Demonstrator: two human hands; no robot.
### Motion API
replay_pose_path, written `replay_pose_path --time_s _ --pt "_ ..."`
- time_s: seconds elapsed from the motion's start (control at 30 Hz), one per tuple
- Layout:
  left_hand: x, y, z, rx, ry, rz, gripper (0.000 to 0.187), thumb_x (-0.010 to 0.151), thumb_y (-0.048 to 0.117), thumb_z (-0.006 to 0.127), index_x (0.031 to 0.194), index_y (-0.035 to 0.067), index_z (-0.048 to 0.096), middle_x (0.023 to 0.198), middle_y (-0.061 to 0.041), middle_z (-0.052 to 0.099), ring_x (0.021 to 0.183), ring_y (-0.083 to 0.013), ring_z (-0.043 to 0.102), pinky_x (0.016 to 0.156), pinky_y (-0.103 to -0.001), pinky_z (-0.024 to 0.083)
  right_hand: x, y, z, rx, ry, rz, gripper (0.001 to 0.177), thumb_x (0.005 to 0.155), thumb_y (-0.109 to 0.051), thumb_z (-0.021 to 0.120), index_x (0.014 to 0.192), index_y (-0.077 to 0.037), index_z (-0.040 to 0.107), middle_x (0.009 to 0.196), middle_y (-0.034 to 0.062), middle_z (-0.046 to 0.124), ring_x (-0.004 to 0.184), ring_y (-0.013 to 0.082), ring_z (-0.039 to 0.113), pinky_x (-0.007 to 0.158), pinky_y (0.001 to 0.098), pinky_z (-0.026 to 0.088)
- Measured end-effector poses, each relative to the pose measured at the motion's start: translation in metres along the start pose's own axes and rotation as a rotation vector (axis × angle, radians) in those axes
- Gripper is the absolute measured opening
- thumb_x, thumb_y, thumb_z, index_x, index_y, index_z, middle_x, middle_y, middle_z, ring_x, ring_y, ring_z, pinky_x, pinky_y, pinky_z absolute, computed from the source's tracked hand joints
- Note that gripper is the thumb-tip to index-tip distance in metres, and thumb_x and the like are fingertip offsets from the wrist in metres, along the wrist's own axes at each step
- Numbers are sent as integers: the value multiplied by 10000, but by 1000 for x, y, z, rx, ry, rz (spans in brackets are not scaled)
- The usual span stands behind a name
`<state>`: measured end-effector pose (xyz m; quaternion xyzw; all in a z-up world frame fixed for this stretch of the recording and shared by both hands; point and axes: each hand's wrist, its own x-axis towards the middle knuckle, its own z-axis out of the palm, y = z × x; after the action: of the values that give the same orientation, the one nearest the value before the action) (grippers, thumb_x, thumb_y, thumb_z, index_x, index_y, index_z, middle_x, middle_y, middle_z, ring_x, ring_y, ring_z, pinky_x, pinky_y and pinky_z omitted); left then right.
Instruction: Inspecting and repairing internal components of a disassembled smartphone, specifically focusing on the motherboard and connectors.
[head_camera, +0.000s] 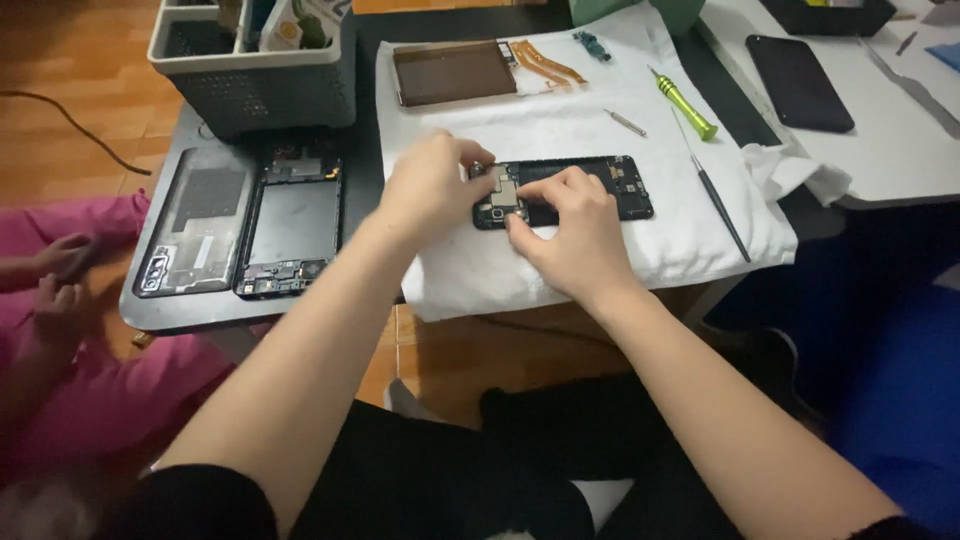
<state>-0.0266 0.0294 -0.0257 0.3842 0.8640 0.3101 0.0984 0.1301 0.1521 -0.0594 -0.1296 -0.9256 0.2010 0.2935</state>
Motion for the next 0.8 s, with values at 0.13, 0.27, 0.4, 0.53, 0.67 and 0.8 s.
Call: replay_pose_path --time_s 0.13,0.27,0.4,0.53,0.67,0.8 --pt "-20 14 6 7 76 1 295 950 250 681 1231 192 751 1230 -102 686 1126 -390 687 901 -570 577 1 3 -1 31 1 26 236 888 -314 775 1049 -143 764 942 26 637 966 251 653 819 367 491" --pt "-22 14 12 113 77 31 293 1007 233 621 1270 164 730 1248 -100 651 1124 -374 687 919 -539 563 2 -6 -8 112 -34 68 236 873 -230 763 1056 -82 754 926 82 649 965 286 676 830 354 562" --pt "-37 17 4 204 93 57 305 1048 224 553 1300 190 723 1278 -102 626 1172 -348 649 978 -511 489 3 1 -5 100 -47 71 241 861 -218 783 1066 -94 761 959 79 668 991 304 684 845 364 568" --pt "-16 -5 -10 -12 -11 24 336 1041 211 549 1358 213 661 1315 -103 639 1163 -351 661 957 -515 506 7 -3 -11 115 -84 82 245 881 -210 763 1088 -80 749 953 111 663 985 327 675 847 382 577" --pt "-13 -15 -24 15 56 -35 369 996 64 518 1297 165 705 1269 -149 691 1114 -402 692 878 -532 582 5 -4 -12 100 -109 89 254 895 -226 753 1100 -75 750 930 103 661 980 281 674 885 385 569" --pt "-44 14 -30 190 31 123 359 950 -32 556 1209 102 765 1237 -197 708 1078 -415 709 849 -526 593 5 -4 -13 95 -114 67 268 902 -229 750 1125 -80 740 922 96 651 981 286 665 896 388 572"
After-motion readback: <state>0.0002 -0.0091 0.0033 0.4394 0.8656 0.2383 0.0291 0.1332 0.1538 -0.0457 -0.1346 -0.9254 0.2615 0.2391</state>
